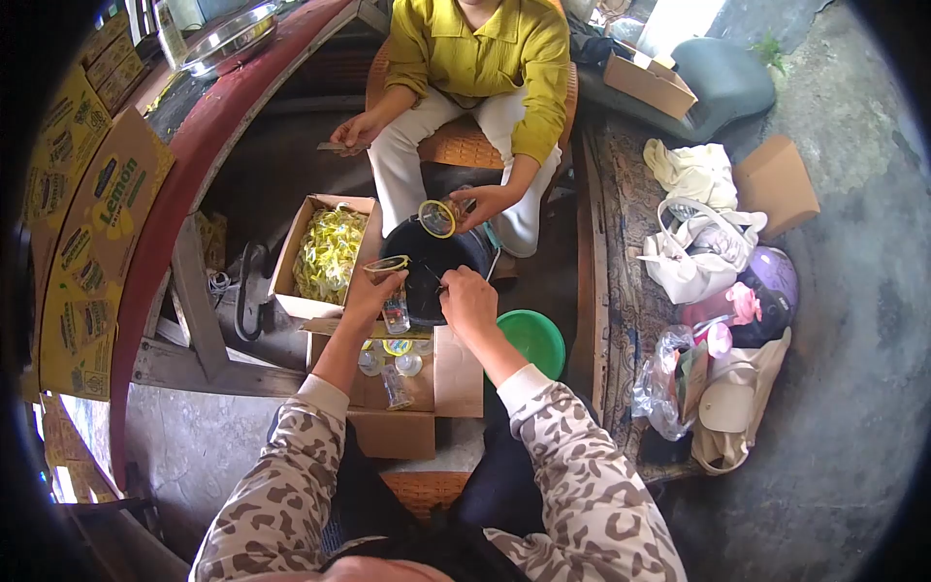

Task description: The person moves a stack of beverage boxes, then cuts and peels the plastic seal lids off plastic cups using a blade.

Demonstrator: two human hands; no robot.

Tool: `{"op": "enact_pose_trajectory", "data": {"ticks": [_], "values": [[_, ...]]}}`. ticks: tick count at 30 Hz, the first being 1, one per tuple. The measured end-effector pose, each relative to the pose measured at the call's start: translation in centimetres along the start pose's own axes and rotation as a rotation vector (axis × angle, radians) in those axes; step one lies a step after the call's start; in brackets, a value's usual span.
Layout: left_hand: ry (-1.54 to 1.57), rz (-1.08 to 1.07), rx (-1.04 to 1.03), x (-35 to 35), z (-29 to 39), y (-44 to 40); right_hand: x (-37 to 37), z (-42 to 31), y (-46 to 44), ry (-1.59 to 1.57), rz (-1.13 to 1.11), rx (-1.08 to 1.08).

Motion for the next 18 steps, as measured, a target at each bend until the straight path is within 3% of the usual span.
{"op": "enact_pose_trajectory", "data": {"ticks": [7, 13, 15, 18], "values": [[-0.108, 0.002, -0.170, 0.1, 1.3, 0.5, -0.1, 0.4, -0.1, -0.117, -0.020, -0.055], [-0.205, -0.057, -0.145, -0.9, 1.3, 1.0, 0.4, 0.6, -0.3, -0.189, 0.003, -0.076], [-0.391, -0.067, -0.341, -1.8, 3.3, 1.7, 0.5, 0.3, -0.3, -0.206, 0.019, -0.048], [-0.499, -0.087, -0.290, -2.4, 4.0, 2.5, 0.9, 0.1, -0.3, -0.231, 0.038, -0.047]]}}
Point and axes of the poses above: each hand's wrist, its own y-axis away from the middle knuckle, its own x-axis out of the back of the hand, z = x × y, the point moved 10 cm from there along -y, towards the middle knuckle, and after that the axes turned 4 degrees about y, right-handed, at the moved point
